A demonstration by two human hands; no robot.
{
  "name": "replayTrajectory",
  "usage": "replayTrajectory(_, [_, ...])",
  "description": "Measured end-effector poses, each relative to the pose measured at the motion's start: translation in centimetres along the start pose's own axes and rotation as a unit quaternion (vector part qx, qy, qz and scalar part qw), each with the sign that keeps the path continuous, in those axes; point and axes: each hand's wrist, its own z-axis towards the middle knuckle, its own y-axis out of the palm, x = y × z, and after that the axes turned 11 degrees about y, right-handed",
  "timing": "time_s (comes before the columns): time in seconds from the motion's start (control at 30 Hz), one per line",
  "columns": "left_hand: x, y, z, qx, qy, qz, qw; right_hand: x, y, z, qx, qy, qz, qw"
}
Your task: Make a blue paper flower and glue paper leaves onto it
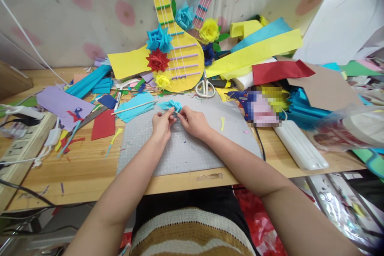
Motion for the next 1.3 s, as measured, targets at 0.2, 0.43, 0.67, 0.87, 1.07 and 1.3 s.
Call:
replayTrajectory(0.2, [0.1, -0.2, -0.1, -0.005, -0.012, 0.010, 1.000, 0.3, 0.2, 0.1, -0.011, -0.013, -0.003, 1.000])
replayTrajectory(0.43, [0.4, -0.1, -0.1, 0.014, -0.017, 0.008, 1.000, 0.0, 0.1, 0.0, -0.021, 0.005, -0.035, 0.999])
replayTrajectory(0.67, [0.2, -0.2, 0.1, 0.003, -0.011, -0.001, 1.000, 0.0, 0.0, 0.0, -0.013, 0.000, -0.051, 0.999])
replayTrajectory(0.87, [0.1, -0.2, 0.1, -0.002, -0.012, -0.026, 1.000, 0.1, -0.5, 0.0, 0.007, -0.015, -0.021, 1.000])
replayTrajectory(1.07, [0.6, -0.6, 0.2, -0.046, -0.046, 0.008, 0.998, 0.2, -0.7, 0.0, -0.019, -0.024, -0.065, 0.997])
replayTrajectory(1.3, [0.8, -1.2, 0.4, -0.061, -0.027, 0.038, 0.997, 0.3, -1.1, 0.1, -0.042, -0.026, -0.083, 0.995])
